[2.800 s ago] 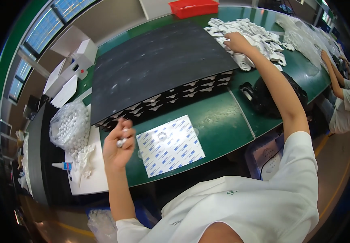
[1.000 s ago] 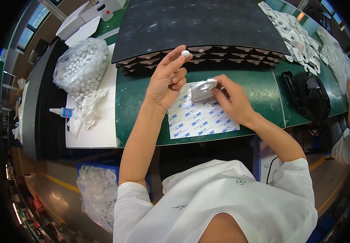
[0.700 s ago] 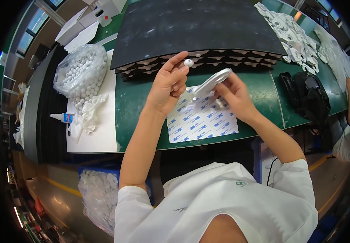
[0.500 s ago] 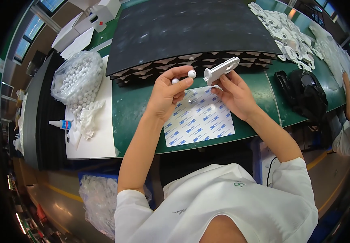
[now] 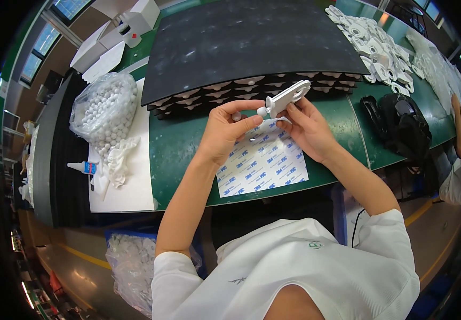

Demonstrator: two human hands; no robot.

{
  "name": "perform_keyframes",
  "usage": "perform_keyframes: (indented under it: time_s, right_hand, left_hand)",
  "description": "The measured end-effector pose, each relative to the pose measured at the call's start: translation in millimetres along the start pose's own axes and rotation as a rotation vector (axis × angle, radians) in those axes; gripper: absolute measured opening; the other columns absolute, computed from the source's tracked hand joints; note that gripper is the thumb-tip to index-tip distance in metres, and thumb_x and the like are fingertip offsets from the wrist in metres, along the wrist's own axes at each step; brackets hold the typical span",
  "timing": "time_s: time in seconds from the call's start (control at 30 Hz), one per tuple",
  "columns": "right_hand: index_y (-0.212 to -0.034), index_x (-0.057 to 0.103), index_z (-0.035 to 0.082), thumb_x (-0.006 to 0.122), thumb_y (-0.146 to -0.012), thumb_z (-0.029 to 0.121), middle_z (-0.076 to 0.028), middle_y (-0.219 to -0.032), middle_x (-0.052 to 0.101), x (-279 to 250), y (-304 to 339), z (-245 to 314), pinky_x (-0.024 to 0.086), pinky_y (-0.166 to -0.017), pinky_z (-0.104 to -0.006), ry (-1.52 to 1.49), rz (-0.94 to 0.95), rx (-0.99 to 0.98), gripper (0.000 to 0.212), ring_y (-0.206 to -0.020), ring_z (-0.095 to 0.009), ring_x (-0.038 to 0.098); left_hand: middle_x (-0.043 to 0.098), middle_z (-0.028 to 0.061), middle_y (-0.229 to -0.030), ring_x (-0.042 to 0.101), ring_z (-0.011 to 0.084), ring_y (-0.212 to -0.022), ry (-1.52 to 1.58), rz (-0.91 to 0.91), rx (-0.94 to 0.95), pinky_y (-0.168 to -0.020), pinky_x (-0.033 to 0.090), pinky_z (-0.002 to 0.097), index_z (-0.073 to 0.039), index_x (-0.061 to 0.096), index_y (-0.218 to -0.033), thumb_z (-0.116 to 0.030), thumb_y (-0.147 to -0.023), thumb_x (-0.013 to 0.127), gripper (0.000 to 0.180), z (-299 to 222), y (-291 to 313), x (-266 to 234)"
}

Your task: Assembling small plastic components and placing them into sorted trays on a factory assembly line.

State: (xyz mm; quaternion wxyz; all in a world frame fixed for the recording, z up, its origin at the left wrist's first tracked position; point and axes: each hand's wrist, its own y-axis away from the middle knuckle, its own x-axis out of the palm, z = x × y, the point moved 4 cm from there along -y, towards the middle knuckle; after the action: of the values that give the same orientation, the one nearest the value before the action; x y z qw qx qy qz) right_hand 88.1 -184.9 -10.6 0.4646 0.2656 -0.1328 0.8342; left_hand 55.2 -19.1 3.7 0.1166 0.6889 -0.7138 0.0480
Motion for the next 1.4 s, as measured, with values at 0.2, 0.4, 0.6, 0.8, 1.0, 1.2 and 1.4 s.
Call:
perform_keyframes:
  time_s: [0.2, 0.4, 0.6, 0.8, 1.0, 1.2, 1.4]
  right_hand:
    - [-0.115, 0.044, 0.006, 0.047, -0.092, 0.014, -0.003, -0.100, 0.053, 6.7, 1.0, 2.1, 0.043, -0.070, -0.0226, 0.060, -0.036, 0.010, 0.025, -0.083, -0.009, 0.051]
    - [-0.115, 0.046, 0.004, 0.055, -0.087, 0.013, -0.001, -0.083, 0.054, 13.0, 2.1, 19.6, 0.035, -0.053, -0.0193, 0.305, 0.052, -0.163, 0.031, -0.061, -0.005, 0.043]
    - [-0.109, 0.051, 0.003, 0.060, -0.083, 0.015, 0.001, -0.083, 0.056, 91.5, -53.6, 72.9, 0.039, -0.062, -0.0189, 0.674, 0.281, -0.315, 0.030, -0.070, -0.004, 0.048]
    - [-0.112, 0.048, 0.000, 0.064, -0.079, 0.017, -0.009, -0.084, 0.062, 129.8, -195.0, 44.8, 0.045, -0.062, -0.0224, 0.984, 0.144, -0.360, 0.040, -0.070, -0.011, 0.056]
    - [-0.083, 0.063, -0.004, 0.065, -0.075, 0.015, -0.011, -0.072, 0.062, 143.3, -291.7, 4.5, 0.047, -0.049, -0.0256, 0.916, 0.072, -0.102, 0.021, -0.055, -0.015, 0.057]
    - [-0.092, 0.063, -0.002, 0.065, -0.077, 0.017, -0.008, -0.076, 0.060, 152.6, -280.3, 8.5, 0.052, -0.057, -0.0215, 1.086, 0.024, 0.086, 0.025, -0.067, -0.014, 0.059]
    - [-0.097, 0.064, 0.006, 0.053, -0.083, 0.028, -0.012, -0.093, 0.065, 178.2, -173.5, 50.2, 0.047, -0.075, -0.0382, 1.291, 0.237, -0.810, 0.028, -0.084, -0.030, 0.062]
  left_hand:
    - [0.057, -0.0026, -0.071, 0.042, 0.0000, -0.056, -0.266, -0.010, 0.193, -0.049, 0.032, 0.0147, -0.004, 0.067, -0.088, 0.001, -0.065, 0.072, 0.024, -11.3, 3.2, 4.4]
    - [0.054, -0.0047, -0.064, 0.038, 0.0006, -0.054, -0.187, 0.047, 0.307, -0.049, 0.030, 0.0170, -0.003, 0.065, -0.076, -0.004, -0.063, 0.077, 0.018, -13.5, 4.1, 3.1]
    - [0.045, -0.0068, -0.066, 0.040, 0.0012, -0.053, 0.079, 0.005, 0.200, -0.048, 0.034, 0.0158, -0.004, 0.058, -0.102, -0.026, -0.066, 0.079, 0.047, -12.4, 1.8, -17.7]
    - [0.039, -0.0052, -0.062, 0.027, 0.0017, -0.048, 0.244, 0.086, 0.005, -0.043, 0.020, 0.0156, -0.001, 0.048, -0.116, -0.043, -0.083, 0.058, 0.054, -13.1, 0.2, -9.0]
    - [0.037, -0.0059, -0.061, 0.023, 0.0015, -0.044, 0.324, 0.053, -0.072, -0.041, 0.017, 0.0179, -0.006, 0.054, -0.106, -0.041, -0.086, 0.055, 0.041, -6.9, -4.4, -10.3]
    - [0.040, -0.0053, -0.062, 0.025, 0.0017, -0.045, 0.385, 0.034, -0.074, -0.041, 0.018, 0.0173, -0.006, 0.054, -0.105, -0.035, -0.088, 0.053, 0.034, -8.6, -0.8, -17.0]
    - [0.041, -0.0050, -0.061, 0.027, 0.0026, -0.045, 0.334, 0.042, -0.087, -0.041, 0.020, 0.0167, -0.007, 0.054, -0.104, -0.029, -0.089, 0.052, 0.027, -6.8, -2.7, -14.0]
